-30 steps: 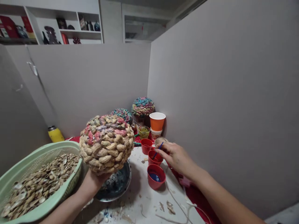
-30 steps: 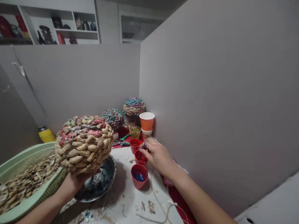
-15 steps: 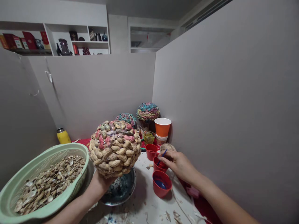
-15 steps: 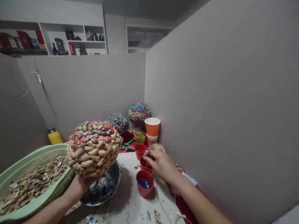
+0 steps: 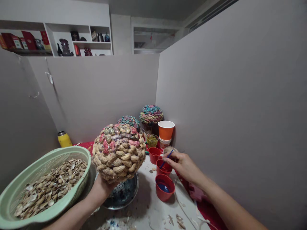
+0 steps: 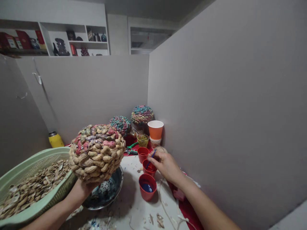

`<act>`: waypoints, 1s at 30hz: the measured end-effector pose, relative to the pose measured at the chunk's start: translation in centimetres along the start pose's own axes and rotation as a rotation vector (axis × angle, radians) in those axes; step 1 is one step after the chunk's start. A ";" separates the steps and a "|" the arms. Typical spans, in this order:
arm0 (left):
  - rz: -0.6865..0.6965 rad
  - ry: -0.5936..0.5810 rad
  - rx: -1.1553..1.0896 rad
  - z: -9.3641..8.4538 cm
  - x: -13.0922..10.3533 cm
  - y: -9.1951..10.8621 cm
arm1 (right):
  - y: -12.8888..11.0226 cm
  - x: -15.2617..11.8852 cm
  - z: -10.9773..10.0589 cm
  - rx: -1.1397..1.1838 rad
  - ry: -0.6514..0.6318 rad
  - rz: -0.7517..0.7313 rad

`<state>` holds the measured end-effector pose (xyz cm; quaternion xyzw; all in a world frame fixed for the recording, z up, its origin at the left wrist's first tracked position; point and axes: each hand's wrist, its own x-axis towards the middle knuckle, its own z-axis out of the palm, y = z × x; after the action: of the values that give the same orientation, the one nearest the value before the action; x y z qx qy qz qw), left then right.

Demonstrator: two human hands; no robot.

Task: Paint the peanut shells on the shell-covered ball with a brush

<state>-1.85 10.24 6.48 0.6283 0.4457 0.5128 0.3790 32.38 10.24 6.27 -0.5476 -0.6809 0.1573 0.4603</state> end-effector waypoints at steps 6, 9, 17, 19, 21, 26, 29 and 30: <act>-0.054 -0.075 -0.006 -0.2 0.4 -0.4 | -0.1 0.7 -2.0 0.119 0.124 0.051; -0.079 -0.079 0.010 -0.4 0.9 -1.3 | 0.1 0.8 -3.2 0.153 0.190 0.104; -0.101 -0.066 0.013 -1.1 1.7 -4.0 | 0.3 1.1 -4.6 0.250 0.307 0.180; -0.124 -0.063 -0.017 -1.1 1.5 -4.1 | 0.0 1.2 -4.7 0.284 0.324 0.180; -0.134 -0.064 -0.060 -1.1 1.4 -4.0 | -0.6 1.2 -5.0 0.321 0.342 0.169; -0.096 -0.043 -0.150 -0.4 1.6 -3.1 | -3.6 1.0 -5.9 0.405 0.411 0.093; -0.069 -0.018 -0.189 0.2 1.9 -2.7 | -6.0 0.4 -6.6 0.417 0.440 0.015; -0.062 -0.015 -0.196 0.3 1.9 -2.6 | -6.7 0.2 -6.8 0.412 0.447 -0.013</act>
<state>-1.85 12.89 4.56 0.5780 0.4097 0.5374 0.4575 33.75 6.06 14.73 -0.4594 -0.5198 0.1647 0.7011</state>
